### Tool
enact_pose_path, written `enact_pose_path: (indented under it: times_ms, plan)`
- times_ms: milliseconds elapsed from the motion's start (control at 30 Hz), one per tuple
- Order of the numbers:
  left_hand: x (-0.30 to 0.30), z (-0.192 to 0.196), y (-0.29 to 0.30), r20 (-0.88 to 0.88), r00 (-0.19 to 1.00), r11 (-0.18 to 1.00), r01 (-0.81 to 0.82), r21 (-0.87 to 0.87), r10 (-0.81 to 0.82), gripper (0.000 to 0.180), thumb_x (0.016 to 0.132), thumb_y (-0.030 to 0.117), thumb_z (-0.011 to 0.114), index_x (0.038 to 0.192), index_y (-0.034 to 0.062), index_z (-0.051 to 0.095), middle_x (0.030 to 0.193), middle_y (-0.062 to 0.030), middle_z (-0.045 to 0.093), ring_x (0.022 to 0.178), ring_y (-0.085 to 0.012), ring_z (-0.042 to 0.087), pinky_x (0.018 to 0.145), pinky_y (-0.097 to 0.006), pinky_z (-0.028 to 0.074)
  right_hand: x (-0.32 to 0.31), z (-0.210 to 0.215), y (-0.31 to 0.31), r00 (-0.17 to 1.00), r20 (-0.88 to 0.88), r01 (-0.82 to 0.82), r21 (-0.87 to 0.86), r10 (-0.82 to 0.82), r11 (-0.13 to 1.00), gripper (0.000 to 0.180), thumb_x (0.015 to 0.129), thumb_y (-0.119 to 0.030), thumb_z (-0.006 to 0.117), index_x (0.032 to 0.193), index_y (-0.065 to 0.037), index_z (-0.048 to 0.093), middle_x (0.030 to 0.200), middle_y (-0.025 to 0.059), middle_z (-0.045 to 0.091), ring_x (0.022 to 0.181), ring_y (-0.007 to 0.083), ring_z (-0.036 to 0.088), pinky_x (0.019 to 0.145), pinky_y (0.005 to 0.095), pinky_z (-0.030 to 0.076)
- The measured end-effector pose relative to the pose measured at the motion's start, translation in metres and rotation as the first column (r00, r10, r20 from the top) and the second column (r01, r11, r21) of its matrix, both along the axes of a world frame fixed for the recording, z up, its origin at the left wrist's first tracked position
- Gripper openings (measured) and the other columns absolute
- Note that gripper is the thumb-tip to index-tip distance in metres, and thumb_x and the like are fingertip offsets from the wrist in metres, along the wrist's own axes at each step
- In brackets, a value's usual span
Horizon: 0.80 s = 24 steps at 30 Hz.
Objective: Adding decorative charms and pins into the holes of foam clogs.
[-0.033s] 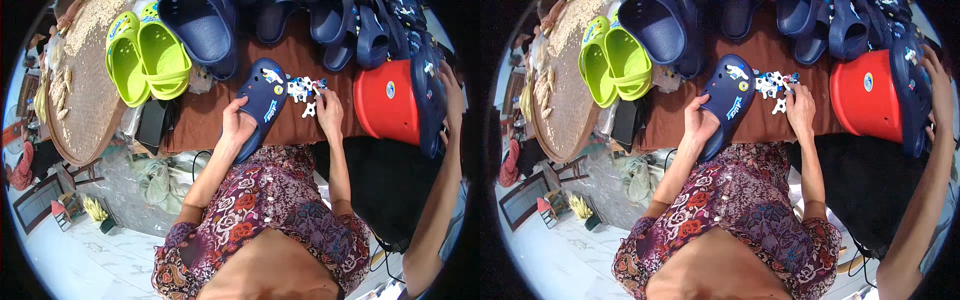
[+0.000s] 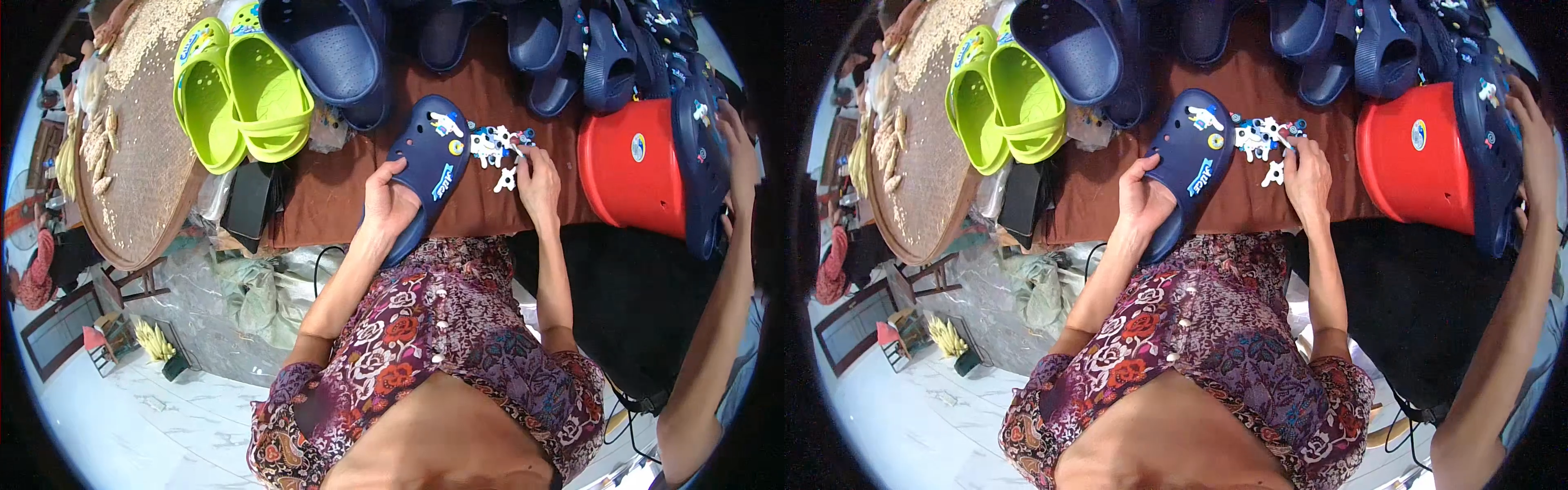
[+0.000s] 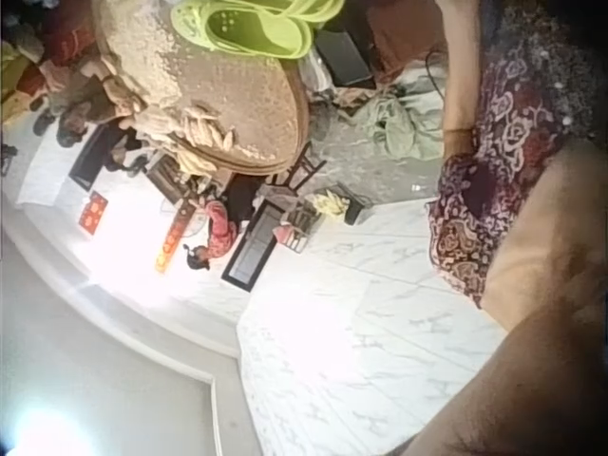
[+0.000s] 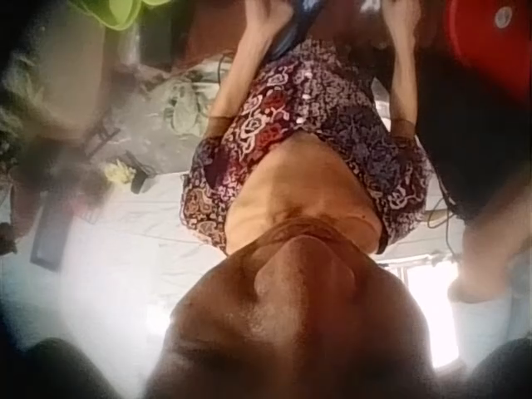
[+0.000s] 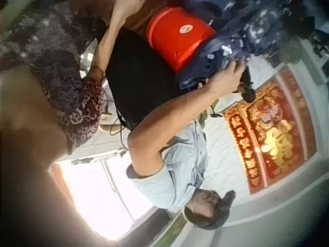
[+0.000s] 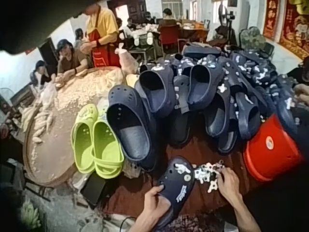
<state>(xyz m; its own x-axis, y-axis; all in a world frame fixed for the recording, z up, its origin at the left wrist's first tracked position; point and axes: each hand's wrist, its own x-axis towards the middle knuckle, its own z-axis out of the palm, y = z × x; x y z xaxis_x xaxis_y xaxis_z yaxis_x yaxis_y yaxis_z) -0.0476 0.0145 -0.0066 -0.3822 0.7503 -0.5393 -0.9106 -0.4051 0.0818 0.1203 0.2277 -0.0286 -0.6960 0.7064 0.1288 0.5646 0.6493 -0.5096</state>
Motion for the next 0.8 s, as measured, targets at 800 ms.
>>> enact_pose_path:
  times_ms: [800]
  plan:
    - [0.032,0.006,0.0,-0.113,0.992,0.993,0.044,-0.106,-0.056,0.044,0.086,0.005,0.058,0.128,-0.0006,0.049,0.124,-0.0119,0.059,0.114,-0.0256,0.058,0.105,-0.042,0.043,-0.078,0.042,-0.065,0.787,-0.229,-0.476,0.364,0.573,0.8,0.032,0.072,-0.007,0.071,0.103,-0.008,0.069,0.102,0.0019,0.067,0.096,0.0223,0.061,0.088,0.0407,0.044]
